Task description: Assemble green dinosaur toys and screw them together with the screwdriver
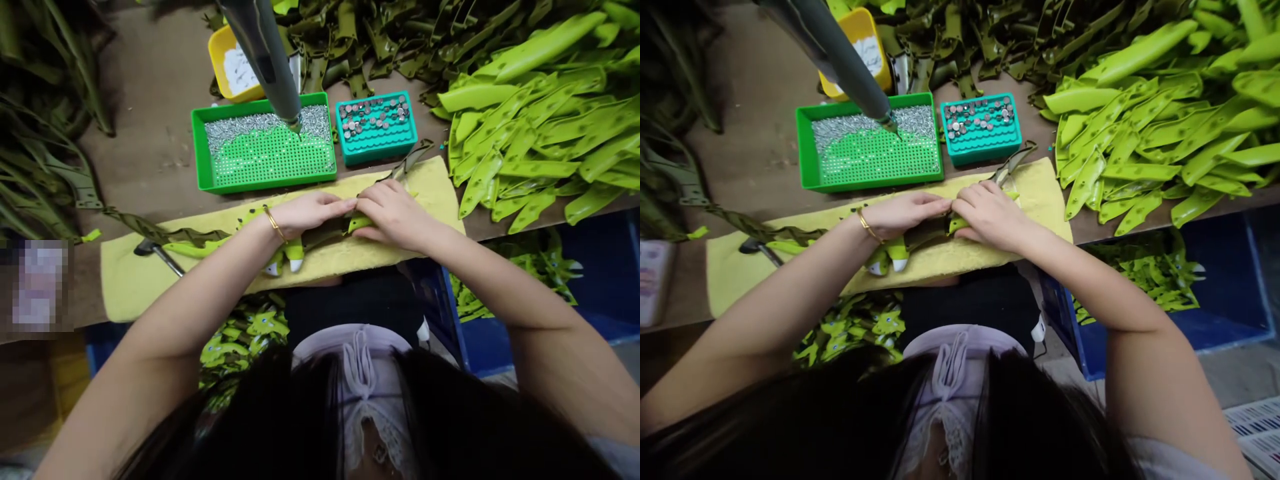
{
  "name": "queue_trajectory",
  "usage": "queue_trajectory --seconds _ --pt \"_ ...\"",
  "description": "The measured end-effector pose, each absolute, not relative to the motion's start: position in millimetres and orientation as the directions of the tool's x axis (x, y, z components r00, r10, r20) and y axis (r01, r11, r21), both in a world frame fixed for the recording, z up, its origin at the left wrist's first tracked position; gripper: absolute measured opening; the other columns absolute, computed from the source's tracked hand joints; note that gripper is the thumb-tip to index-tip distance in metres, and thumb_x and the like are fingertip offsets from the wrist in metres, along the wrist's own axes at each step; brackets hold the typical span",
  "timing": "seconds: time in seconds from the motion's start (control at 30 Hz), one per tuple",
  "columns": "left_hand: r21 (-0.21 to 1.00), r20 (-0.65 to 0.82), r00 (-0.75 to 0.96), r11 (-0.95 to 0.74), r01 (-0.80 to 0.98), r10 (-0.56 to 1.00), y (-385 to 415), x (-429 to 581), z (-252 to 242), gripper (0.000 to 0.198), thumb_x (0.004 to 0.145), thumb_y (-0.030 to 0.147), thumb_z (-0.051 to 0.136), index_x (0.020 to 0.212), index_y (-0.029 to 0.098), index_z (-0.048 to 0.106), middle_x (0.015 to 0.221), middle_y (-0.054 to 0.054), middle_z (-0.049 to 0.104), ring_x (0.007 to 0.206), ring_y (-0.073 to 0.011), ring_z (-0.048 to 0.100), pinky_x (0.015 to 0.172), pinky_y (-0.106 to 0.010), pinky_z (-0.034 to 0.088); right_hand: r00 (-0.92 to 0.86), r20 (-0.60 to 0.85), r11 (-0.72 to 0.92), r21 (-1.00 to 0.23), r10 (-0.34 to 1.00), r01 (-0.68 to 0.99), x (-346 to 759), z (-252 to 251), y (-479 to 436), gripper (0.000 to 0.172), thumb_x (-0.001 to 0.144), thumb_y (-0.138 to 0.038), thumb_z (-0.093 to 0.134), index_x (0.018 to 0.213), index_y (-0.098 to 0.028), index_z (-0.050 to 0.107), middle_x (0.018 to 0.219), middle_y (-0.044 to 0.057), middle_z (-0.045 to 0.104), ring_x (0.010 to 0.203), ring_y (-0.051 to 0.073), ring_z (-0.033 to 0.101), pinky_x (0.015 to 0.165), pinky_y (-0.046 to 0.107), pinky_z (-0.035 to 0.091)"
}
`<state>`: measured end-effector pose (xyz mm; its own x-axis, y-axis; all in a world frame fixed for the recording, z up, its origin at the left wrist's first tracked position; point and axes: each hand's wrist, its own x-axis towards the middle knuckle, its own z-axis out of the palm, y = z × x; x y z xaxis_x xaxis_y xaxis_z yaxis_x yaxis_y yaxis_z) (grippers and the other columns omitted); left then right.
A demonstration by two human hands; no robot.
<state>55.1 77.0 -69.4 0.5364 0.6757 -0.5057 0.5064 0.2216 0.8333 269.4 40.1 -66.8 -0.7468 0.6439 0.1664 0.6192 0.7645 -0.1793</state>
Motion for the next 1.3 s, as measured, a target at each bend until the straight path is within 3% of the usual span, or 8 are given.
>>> queue_trajectory --seconds 0.27,0.5,0.73,0.87,0.97,1.07,1.17,1.3 --pt "0.896 -0.420 0.701 0.139 0.422 0.577 79 60 -70 0.045 0.066 0.042 0.074 0.103 0.017 0.068 0.097 0.002 0.068 0.098 -0.0194 0.060 0.089 -0.030 0.044 -0.655 0.181 0.670 -0.353 0.734 0.653 249 -78 38 0.049 0.083 -0.035 0.065 0.125 -0.012 0.053 0.106 0.013 0.062 0.100 0.027 0.054 0.086 0.038 0.041" --pt "0.847 -0.490 0.599 0.183 0.500 0.633 74 59 -67 0.043 0.066 0.042 0.073 0.098 0.013 0.065 0.086 -0.001 0.065 0.080 -0.0168 0.059 0.074 -0.029 0.045 -0.600 0.212 0.634 -0.333 0.772 0.698 268 -73 31 0.049 0.087 -0.048 0.057 0.127 -0.020 0.055 0.132 0.014 0.053 0.125 0.033 0.041 0.107 0.056 0.029" --pt "0.822 -0.557 0.575 0.303 0.481 0.599 75 61 -65 0.041 0.061 0.041 0.077 0.092 0.015 0.068 0.089 -0.002 0.068 0.080 -0.0171 0.061 0.077 -0.031 0.047 -0.653 0.213 0.673 -0.411 0.727 0.615 281 -87 48 0.038 0.090 -0.047 0.053 0.119 -0.023 0.062 0.119 0.010 0.060 0.116 0.028 0.047 0.103 0.053 0.035" --pt "0.833 -0.515 0.521 0.255 0.491 0.680 71 60 -62 0.045 0.059 0.041 0.079 0.094 0.015 0.067 0.089 -0.002 0.068 0.080 -0.0182 0.061 0.074 -0.031 0.047 -0.369 0.275 0.457 -0.622 0.888 0.636 280 -83 32 0.041 0.088 -0.053 0.054 0.113 -0.021 0.063 0.114 0.010 0.061 0.116 0.028 0.050 0.103 0.053 0.037" --pt "0.862 -0.416 0.503 0.153 0.484 0.757 67 61 -58 0.047 0.064 0.043 0.077 0.100 0.014 0.066 0.096 -0.003 0.067 0.085 -0.0191 0.060 0.076 -0.031 0.047 0.003 0.054 0.047 -0.907 0.999 0.419 271 -83 18 0.054 0.084 -0.064 0.053 0.108 -0.016 0.061 0.098 0.010 0.064 0.100 0.024 0.060 0.089 0.045 0.049" --pt "0.878 -0.336 0.525 0.058 0.476 0.782 63 68 -53 0.049 0.067 0.043 0.076 0.103 0.013 0.065 0.100 -0.005 0.067 0.090 -0.0207 0.060 0.081 -0.033 0.048 -0.035 -0.202 -0.202 -0.979 0.979 -0.001 253 -90 9 0.060 0.074 -0.070 0.061 0.098 -0.015 0.062 0.092 0.008 0.069 0.092 0.022 0.064 0.083 0.039 0.054" --pt "0.884 -0.303 0.537 0.022 0.467 0.787 57 75 -50 0.049 0.067 0.044 0.077 0.102 0.012 0.063 0.100 -0.006 0.067 0.092 -0.0214 0.060 0.086 -0.034 0.047 -0.031 -0.222 -0.222 -0.936 0.974 -0.271 236 -95 5 0.060 0.063 -0.067 0.073 0.093 -0.016 0.062 0.096 0.007 0.071 0.092 0.020 0.066 0.084 0.035 0.055" --pt "0.878 -0.292 0.528 0.004 0.479 0.797 54 73 -47 0.051 0.067 0.049 0.076 0.103 0.015 0.062 0.099 -0.006 0.066 0.092 -0.0214 0.060 0.086 -0.035 0.048 -0.004 -0.209 -0.198 -0.920 0.978 -0.339 237 -96 5 0.062 0.058 -0.065 0.077 0.094 -0.017 0.063 0.099 0.007 0.072 0.091 0.019 0.067 0.085 0.035 0.055"
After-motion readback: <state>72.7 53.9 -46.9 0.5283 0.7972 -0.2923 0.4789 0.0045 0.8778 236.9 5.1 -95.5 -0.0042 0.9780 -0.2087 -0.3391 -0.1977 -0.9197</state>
